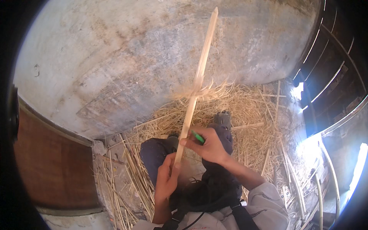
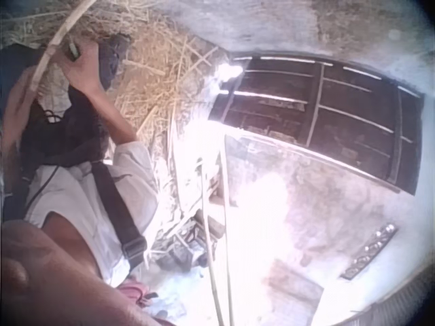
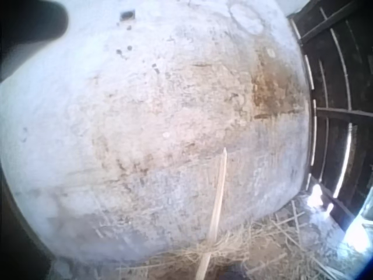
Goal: The person whittles a long wooden stick using a small green utility knife while sitting on a floor covered in straw.
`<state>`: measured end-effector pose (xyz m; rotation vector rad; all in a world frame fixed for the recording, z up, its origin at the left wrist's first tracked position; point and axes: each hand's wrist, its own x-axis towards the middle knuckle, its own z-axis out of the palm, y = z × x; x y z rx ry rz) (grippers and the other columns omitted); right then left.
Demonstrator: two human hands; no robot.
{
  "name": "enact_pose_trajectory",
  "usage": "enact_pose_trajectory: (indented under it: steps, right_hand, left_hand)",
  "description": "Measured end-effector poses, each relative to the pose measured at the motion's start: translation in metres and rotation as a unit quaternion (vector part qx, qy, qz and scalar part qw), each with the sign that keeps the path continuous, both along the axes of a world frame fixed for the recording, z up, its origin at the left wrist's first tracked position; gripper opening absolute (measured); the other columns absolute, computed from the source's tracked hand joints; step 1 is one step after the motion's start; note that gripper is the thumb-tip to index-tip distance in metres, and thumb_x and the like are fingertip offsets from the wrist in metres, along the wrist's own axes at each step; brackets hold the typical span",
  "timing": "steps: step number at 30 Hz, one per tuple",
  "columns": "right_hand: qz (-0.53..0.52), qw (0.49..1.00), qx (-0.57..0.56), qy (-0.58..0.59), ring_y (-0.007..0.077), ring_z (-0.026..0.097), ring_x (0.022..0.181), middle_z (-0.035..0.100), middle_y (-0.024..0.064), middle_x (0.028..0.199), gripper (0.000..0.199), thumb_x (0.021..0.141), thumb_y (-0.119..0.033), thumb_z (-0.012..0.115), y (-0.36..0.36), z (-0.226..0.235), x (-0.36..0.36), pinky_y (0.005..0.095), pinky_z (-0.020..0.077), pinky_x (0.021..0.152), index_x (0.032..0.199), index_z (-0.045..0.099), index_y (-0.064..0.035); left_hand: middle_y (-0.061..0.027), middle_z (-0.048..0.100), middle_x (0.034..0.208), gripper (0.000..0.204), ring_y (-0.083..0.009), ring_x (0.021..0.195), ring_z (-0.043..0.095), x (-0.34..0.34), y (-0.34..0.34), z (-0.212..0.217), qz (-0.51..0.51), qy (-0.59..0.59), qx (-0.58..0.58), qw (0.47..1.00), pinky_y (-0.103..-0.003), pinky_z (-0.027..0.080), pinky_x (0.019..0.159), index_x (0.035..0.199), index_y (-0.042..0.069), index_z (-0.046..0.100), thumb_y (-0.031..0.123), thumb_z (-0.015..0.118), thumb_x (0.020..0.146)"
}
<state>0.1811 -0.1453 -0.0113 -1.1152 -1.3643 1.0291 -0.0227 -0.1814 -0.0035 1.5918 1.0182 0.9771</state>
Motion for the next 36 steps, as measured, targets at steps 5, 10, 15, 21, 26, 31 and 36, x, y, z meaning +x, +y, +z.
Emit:
enact_pose_trajectory:
  steps: [5,10,15,21,26,31,36]
  right_hand:
    - [-0.001,0.996,0.068,-0.053,0.0127,0.057,0.065,0.063,0.0058,0.078,0.024,0.096,-0.018,0.081,-0.009,0.001,-0.010,0.0317,0.0436,0.059,0.110,0.074,0.0007]
    - [-0.057,0.959,0.209,-0.184,0.0285,0.071,0.070,0.072,0.0111,0.089,0.030,0.096,-0.026,0.079,-0.010,0.013,0.003,0.0374,0.0524,0.062,0.115,0.074,-0.0025]
    - [-0.070,0.911,0.236,-0.331,0.0282,0.069,0.068,0.073,0.0060,0.090,0.035,0.090,-0.035,0.083,-0.012,0.010,0.011,0.0393,0.0537,0.062,0.113,0.076,-0.0095]
    - [-0.122,0.879,0.260,-0.380,0.0229,0.068,0.063,0.071,0.0013,0.084,0.032,0.086,-0.037,0.086,-0.012,0.015,0.012,0.0356,0.0508,0.058,0.107,0.079,-0.0136]
    - [-0.141,0.875,0.269,-0.376,0.0223,0.067,0.062,0.070,0.0006,0.081,0.030,0.086,-0.036,0.086,-0.011,0.016,0.012,0.0357,0.0502,0.058,0.104,0.079,-0.0142]
    - [-0.198,0.874,0.261,-0.359,0.0247,0.066,0.059,0.070,0.0035,0.077,0.027,0.088,-0.034,0.085,-0.002,0.006,0.020,0.0376,0.0499,0.055,0.103,0.080,-0.0114]
    - [-0.234,0.892,0.185,-0.340,0.0294,0.068,0.060,0.073,0.0084,0.078,0.025,0.091,-0.029,0.084,0.012,0.014,0.041,0.0404,0.0514,0.054,0.103,0.079,-0.0084]
  left_hand:
    - [-0.0040,0.065,0.079,0.031,-0.0119,0.068,0.060,0.003,0.009,0.004,-0.021,0.051,-0.065,0.996,-0.031,0.049,0.064,0.121,-0.001,0.065,0.027,0.053,0.115]
    - [0.0020,0.051,0.071,0.029,-0.0068,0.062,0.046,-0.001,0.007,0.003,-0.025,-0.049,-0.164,0.985,-0.027,0.039,0.057,0.114,0.002,0.064,0.027,0.049,0.116]
    - [0.0036,0.046,0.070,0.030,-0.0049,0.061,0.041,-0.002,0.007,0.006,-0.026,-0.048,-0.181,0.982,-0.027,0.035,0.056,0.109,0.004,0.063,0.029,0.047,0.117]
    - [0.0030,0.046,0.069,0.034,-0.0057,0.061,0.042,-0.001,0.007,0.010,-0.019,-0.026,-0.171,0.985,-0.027,0.036,0.056,0.102,0.004,0.059,0.031,0.046,0.117]
    - [0.0025,0.047,0.069,0.036,-0.0061,0.062,0.043,-0.002,0.006,0.008,-0.014,-0.016,-0.179,0.984,-0.028,0.036,0.057,0.100,0.004,0.058,0.033,0.046,0.117]
    - [0.0023,0.047,0.069,0.038,-0.0062,0.062,0.043,-0.003,0.002,0.000,-0.023,-0.004,-0.206,0.978,-0.028,0.036,0.057,0.097,0.004,0.059,0.034,0.046,0.117]
    - [0.0025,0.049,0.068,0.040,-0.0067,0.061,0.044,-0.007,-0.011,-0.014,-0.034,-0.021,-0.215,0.976,-0.028,0.037,0.057,0.095,0.004,0.059,0.035,0.046,0.116]
